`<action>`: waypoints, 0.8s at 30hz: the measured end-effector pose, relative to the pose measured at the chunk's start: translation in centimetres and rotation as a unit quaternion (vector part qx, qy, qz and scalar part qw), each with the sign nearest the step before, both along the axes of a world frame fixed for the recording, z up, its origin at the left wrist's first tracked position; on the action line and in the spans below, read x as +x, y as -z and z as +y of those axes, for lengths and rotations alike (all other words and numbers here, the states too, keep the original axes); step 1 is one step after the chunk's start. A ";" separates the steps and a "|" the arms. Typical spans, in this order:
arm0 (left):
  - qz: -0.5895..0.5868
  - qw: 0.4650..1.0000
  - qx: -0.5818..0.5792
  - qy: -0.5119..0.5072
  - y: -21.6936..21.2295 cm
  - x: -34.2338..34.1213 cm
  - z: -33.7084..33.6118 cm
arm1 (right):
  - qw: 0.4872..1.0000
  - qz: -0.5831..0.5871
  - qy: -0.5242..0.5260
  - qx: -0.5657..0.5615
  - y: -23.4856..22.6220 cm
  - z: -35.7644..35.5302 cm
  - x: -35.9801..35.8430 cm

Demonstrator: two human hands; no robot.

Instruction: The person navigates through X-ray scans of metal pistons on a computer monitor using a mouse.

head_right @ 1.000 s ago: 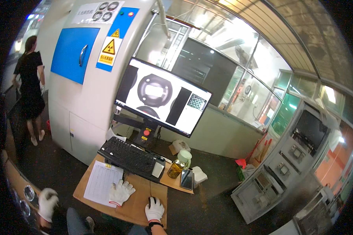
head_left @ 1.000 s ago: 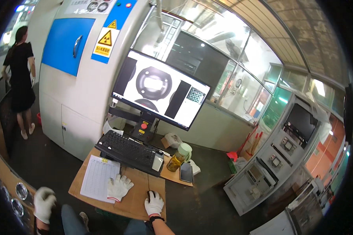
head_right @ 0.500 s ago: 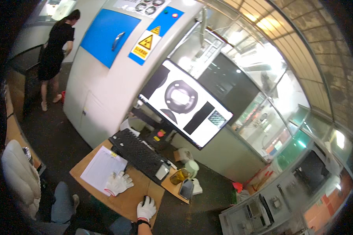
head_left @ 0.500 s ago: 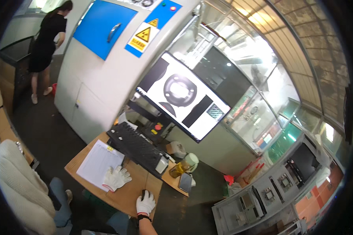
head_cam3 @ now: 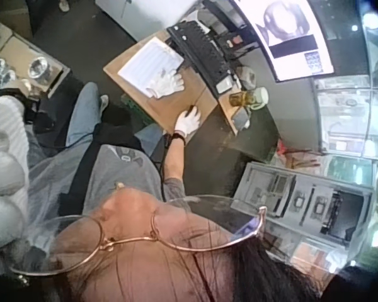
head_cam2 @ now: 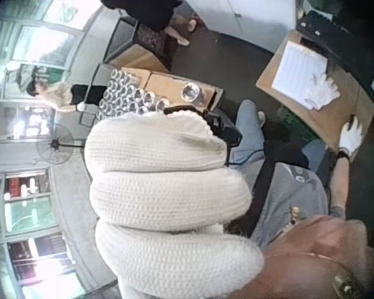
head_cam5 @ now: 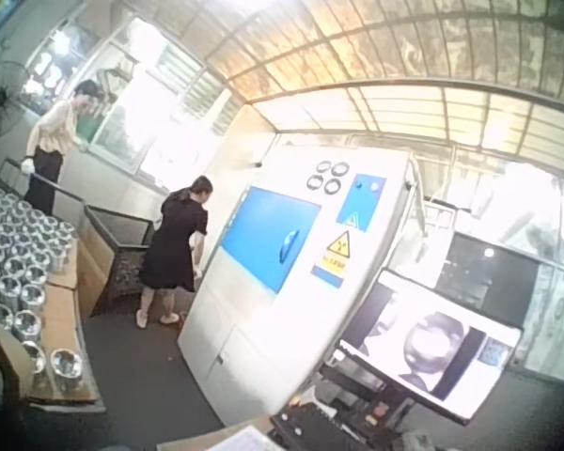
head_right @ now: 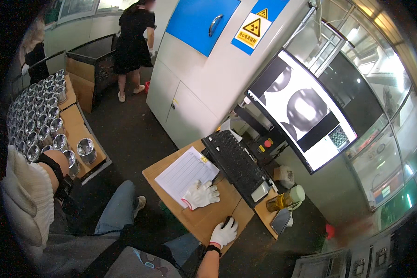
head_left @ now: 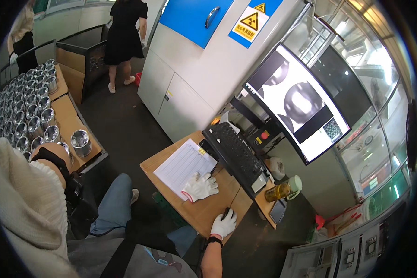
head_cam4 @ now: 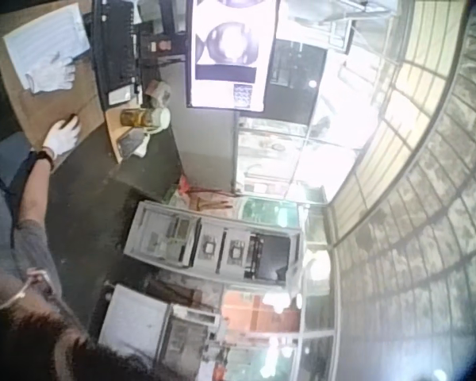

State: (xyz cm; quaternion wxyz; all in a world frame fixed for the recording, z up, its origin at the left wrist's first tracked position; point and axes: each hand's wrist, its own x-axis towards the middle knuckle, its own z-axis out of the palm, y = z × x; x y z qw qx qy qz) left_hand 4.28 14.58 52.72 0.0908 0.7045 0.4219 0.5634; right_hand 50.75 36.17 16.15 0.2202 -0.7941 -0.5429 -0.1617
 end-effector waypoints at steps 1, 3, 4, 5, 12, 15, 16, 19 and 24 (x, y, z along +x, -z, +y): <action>0.006 1.000 0.001 -0.006 0.2 -0.1 0.1 | 1.000 0.003 0.004 -0.003 0.0 0.0 0.0; 0.017 1.000 0.006 -0.014 0.6 -0.1 0.6 | 1.000 0.004 -0.023 0.001 0.0 0.1 0.0; 0.023 1.000 0.007 -0.017 0.8 -0.2 0.7 | 1.000 0.011 -0.027 -0.003 -0.2 0.0 -0.5; 0.029 0.999 0.008 -0.020 1.0 -0.2 0.9 | 1.000 0.016 -0.020 -0.007 -0.3 -0.1 -1.1; 0.075 0.994 0.044 -0.073 2.1 -0.4 1.9 | 1.000 0.019 0.001 -0.006 -0.7 -0.1 0.3; 0.086 0.991 0.084 -0.061 2.4 -0.2 4.3 | 0.999 0.004 -0.023 0.023 -0.6 -0.1 1.0; 0.088 0.990 0.099 -0.047 2.4 0.1 5.3 | 1.000 0.000 -0.012 0.025 -0.6 0.0 0.3; 0.089 0.984 0.152 -0.004 2.0 1.7 8.8 | 0.998 0.046 -0.032 -0.008 -1.3 0.4 -1.0; 0.092 0.968 0.230 0.040 1.1 3.6 12.8 | 0.999 0.039 -0.016 0.020 -1.1 -0.1 -0.8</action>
